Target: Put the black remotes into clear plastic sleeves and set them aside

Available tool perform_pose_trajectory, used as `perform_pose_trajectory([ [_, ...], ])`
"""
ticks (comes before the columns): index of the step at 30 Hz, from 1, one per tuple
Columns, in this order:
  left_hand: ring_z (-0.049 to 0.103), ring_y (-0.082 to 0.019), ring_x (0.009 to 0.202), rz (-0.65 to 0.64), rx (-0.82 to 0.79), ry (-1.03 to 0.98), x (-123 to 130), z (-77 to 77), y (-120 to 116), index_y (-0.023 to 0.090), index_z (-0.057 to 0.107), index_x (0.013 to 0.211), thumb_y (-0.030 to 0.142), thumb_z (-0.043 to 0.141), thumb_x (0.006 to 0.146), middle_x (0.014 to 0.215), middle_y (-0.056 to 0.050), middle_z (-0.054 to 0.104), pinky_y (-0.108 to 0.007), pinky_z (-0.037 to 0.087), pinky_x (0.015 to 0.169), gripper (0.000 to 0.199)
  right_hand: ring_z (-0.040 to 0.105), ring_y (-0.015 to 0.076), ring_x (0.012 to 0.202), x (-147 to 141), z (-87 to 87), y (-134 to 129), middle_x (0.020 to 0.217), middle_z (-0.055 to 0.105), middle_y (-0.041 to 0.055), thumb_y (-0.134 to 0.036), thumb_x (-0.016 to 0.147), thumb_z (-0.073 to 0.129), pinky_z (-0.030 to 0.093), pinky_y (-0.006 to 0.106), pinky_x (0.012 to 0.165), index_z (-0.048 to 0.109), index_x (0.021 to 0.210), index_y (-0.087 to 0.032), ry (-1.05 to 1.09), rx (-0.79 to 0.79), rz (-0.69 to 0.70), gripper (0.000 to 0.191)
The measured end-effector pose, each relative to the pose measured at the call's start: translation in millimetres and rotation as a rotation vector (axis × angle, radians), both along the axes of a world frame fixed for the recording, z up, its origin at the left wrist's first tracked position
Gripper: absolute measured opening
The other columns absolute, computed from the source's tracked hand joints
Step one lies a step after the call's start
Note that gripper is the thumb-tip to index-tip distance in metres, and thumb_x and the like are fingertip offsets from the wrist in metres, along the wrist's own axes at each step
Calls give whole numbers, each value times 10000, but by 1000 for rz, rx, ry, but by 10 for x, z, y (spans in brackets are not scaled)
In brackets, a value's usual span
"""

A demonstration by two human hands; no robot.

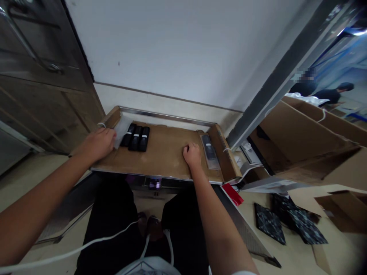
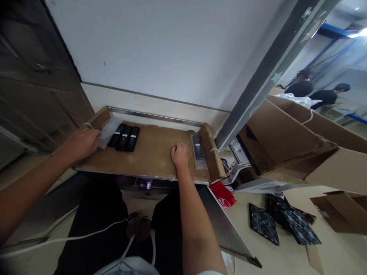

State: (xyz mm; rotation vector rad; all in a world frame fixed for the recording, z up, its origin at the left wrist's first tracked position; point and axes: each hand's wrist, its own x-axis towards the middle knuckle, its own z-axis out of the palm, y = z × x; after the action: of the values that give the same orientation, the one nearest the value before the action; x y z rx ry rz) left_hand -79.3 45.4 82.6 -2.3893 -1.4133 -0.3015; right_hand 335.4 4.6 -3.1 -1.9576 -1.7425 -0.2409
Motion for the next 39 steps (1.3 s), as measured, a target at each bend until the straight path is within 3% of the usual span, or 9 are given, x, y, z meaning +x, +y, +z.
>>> perform_pose_trajectory([
  [4,592,-231,882,11,66,-469,297,-126,-165,179,579,1036,293,428,949,936,-80,641,-352,468,835,208,538,246,908,-22,54,-21,925,660,133,-183,892,442,375,343,829,638,887,-148,-13,7,-4,199],
  [10,619,-170,728,1,-108,-1048,958,-837,-294,194,561,1018,314,570,860,854,-33,641,-289,491,694,198,577,227,946,-389,151,-86,1005,662,130,-298,962,426,411,332,858,641,1002,-146,120,-23,65,267],
  [13,618,-160,725,40,-124,-1255,1063,-1013,-213,185,570,1015,316,603,813,857,-33,638,-276,495,683,243,608,214,941,-844,207,-69,1026,674,117,-433,967,448,446,318,841,657,1004,-164,241,-148,103,343],
  [17,617,-159,719,35,-213,-1290,1010,-978,-129,185,610,923,326,602,792,831,-33,656,-285,496,709,192,628,302,1039,-1469,366,98,1121,668,212,-630,882,519,486,399,876,670,1089,-103,232,-318,51,587],
  [20,610,-158,706,34,-248,-1292,979,-922,-135,190,619,889,348,600,790,814,-26,665,-287,491,711,187,649,346,1064,-1728,499,293,1123,684,233,-563,860,565,520,432,854,687,1122,-86,232,-462,11,558],
  [24,609,-159,705,52,-246,-1356,985,-917,-151,191,615,885,375,608,789,807,-24,663,-279,485,693,208,675,338,1062,-1798,603,492,1120,712,205,-405,862,573,544,418,840,726,1092,-116,234,-590,45,400],
  [28,612,-163,721,44,-264,-1354,972,-953,-119,193,620,894,372,613,780,822,-25,661,-283,480,705,212,668,339,1100,-1823,659,566,1163,706,201,-471,897,511,547,424,862,726,1118,-119,260,-596,62,468],
  [33,588,-159,701,93,-309,-1455,915,-983,-49,187,609,862,386,627,744,793,-21,643,-276,466,677,232,678,320,1085,-1963,660,618,1146,717,175,-504,791,669,555,395,853,716,1134,-156,264,-640,107,491],
  [39,546,-142,626,147,-369,-1564,876,-963,-33,188,591,860,421,636,737,724,-2,603,-258,438,600,268,686,317,1061,-2087,590,691,1098,728,172,-590,756,707,558,407,846,727,1117,-169,285,-642,128,555],
])
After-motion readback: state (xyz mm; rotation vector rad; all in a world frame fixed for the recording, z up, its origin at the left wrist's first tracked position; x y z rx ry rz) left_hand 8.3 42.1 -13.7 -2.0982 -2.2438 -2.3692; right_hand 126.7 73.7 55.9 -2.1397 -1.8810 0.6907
